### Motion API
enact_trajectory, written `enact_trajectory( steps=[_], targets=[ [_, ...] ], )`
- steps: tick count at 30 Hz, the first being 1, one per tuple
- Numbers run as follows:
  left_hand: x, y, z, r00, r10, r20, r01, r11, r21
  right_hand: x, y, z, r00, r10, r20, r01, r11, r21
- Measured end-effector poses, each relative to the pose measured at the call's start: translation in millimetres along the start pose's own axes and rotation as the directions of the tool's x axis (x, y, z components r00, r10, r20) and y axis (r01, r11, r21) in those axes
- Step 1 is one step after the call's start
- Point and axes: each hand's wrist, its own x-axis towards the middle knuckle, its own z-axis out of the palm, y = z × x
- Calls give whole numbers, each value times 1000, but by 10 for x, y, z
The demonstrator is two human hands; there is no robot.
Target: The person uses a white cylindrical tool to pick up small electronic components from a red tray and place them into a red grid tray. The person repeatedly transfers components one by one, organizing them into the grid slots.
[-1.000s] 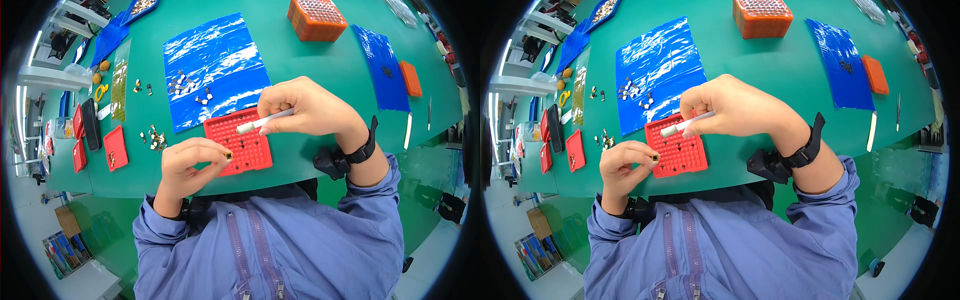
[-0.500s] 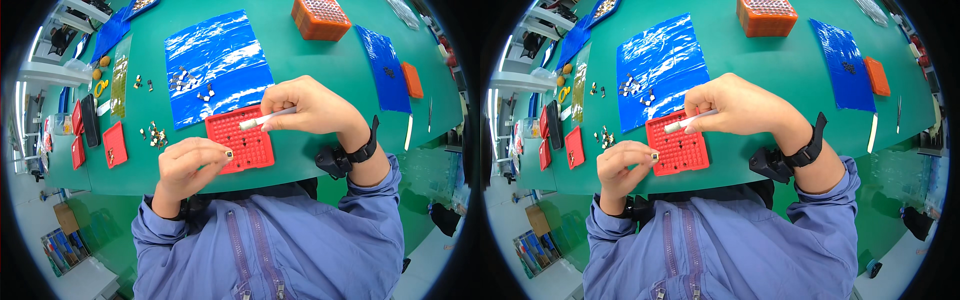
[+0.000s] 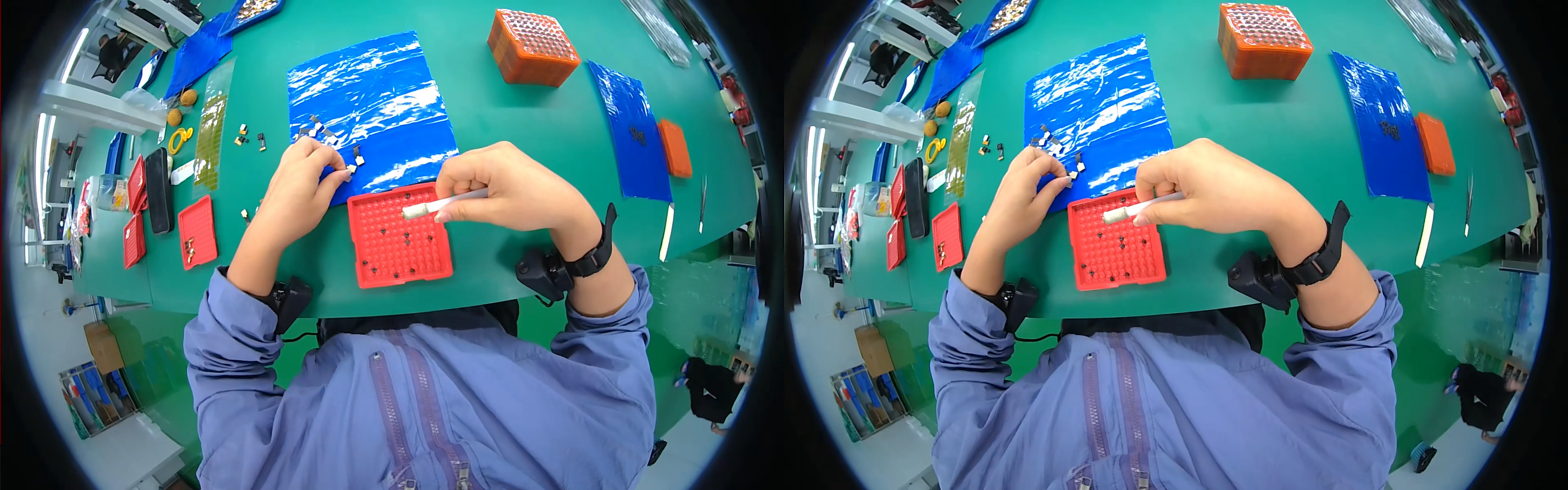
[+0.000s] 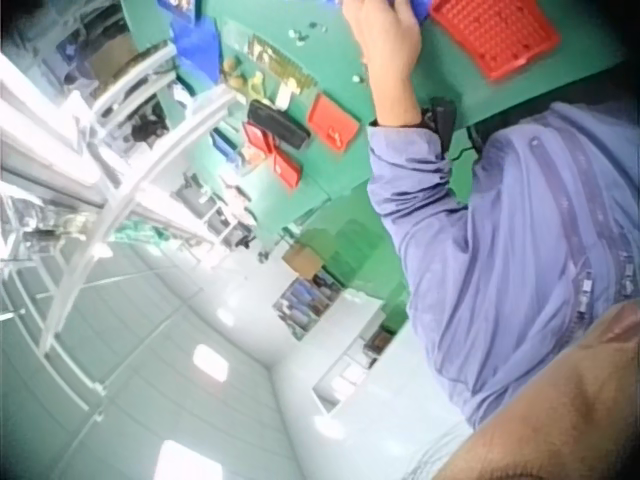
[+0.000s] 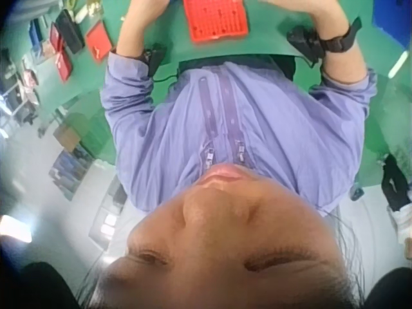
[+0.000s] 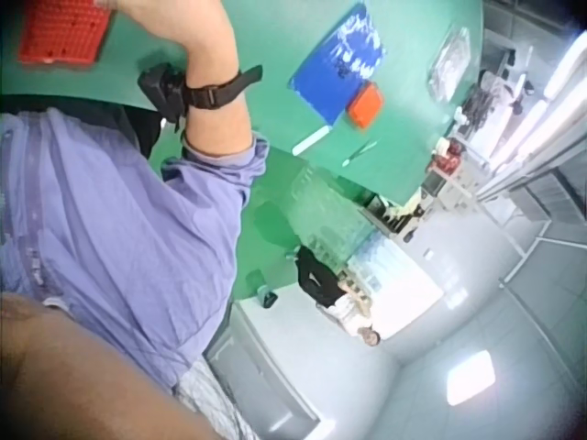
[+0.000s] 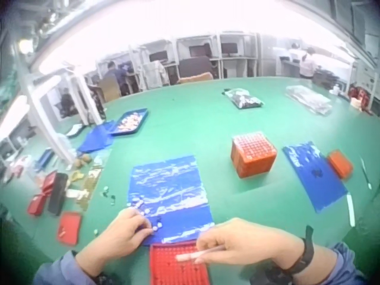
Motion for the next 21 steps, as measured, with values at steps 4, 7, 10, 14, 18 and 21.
enact_trajectory(
  steps=[4,7,10,14,18,21],
  targets=[
    [22,-7,5,998,-32,-54,33,999,19,-10,-22,6,1000,-8,-9,8,1000,-8],
    [-37,-89,-162,984,-55,-170,59,998,18,0,-39,-4,1000,5,-9,-5,1000,-7],
    [-263,-425,-494,962,-134,-237,134,991,-14,-13,-53,-4,999,51,-14,-51,999,0],
    [-733,-737,-616,930,-351,-111,356,934,30,3,-74,16,999,36,12,-36,999,-1],
    [-824,-709,-543,903,-428,-42,429,903,23,11,-67,47,999,27,19,-27,999,18],
    [-769,-636,-560,885,-464,-35,459,883,-100,17,-69,51,999,39,-15,-39,999,36]
  ],
)
